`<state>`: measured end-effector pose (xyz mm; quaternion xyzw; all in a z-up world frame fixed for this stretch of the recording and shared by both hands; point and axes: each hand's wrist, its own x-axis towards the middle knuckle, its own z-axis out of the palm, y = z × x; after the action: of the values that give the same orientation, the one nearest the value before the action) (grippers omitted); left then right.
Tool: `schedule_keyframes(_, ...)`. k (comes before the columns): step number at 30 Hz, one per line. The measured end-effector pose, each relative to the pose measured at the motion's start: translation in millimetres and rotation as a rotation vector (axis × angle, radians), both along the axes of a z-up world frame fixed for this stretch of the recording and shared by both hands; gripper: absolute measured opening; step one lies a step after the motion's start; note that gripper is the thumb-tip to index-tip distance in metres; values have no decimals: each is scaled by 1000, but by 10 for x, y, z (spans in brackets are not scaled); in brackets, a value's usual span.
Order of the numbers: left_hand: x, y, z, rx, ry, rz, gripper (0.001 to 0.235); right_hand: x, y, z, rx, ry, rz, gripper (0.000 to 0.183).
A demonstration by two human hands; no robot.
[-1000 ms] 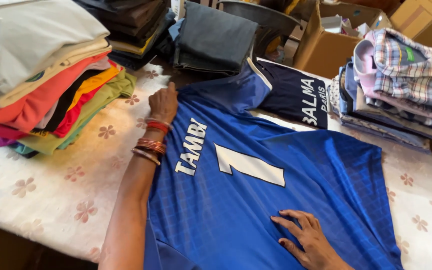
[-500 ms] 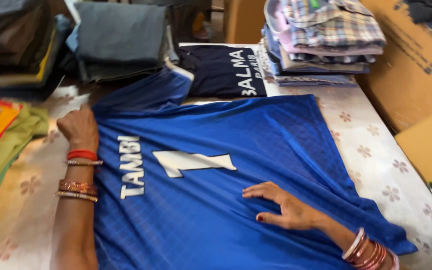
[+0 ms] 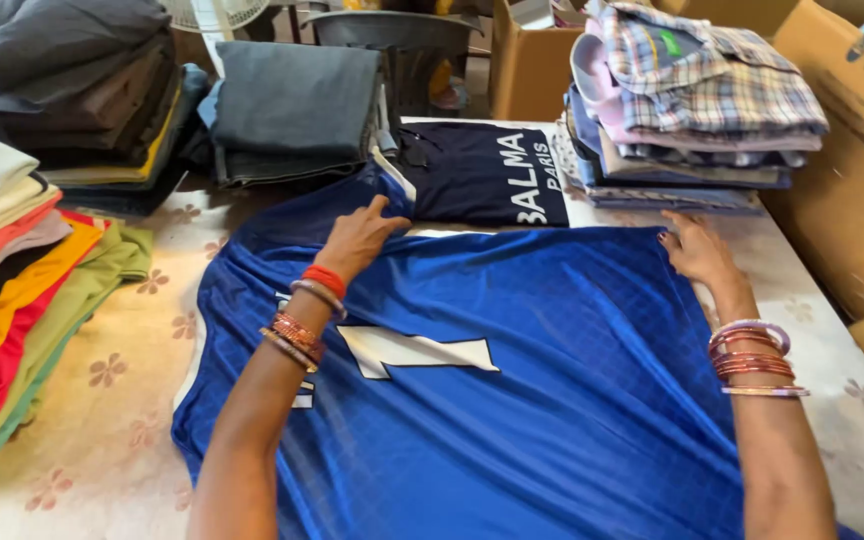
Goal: Folding a blue sports jersey and other garments on a work table.
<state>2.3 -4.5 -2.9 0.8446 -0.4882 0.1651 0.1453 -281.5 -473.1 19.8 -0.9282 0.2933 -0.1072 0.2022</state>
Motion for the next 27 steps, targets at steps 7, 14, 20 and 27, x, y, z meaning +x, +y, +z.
schedule_keyframes(7, 804, 1, -497, 106, 399, -230, 40, 278, -563, -402, 200, 111, 55, 61)
schedule_keyframes(14, 635, 182, -87, 169, 602, -141, 41, 265, -969, -611, 241, 83, 90, 36)
schedule_keyframes(20, 500, -39, -127, -345, 205, 157, 23, 101, -616, -546, -415, -231, -120, 18)
schedule_keyframes(27, 387, -433, -279, -343, 10, 436, 46, 97, -360, -678, -555, -369, -111, 38)
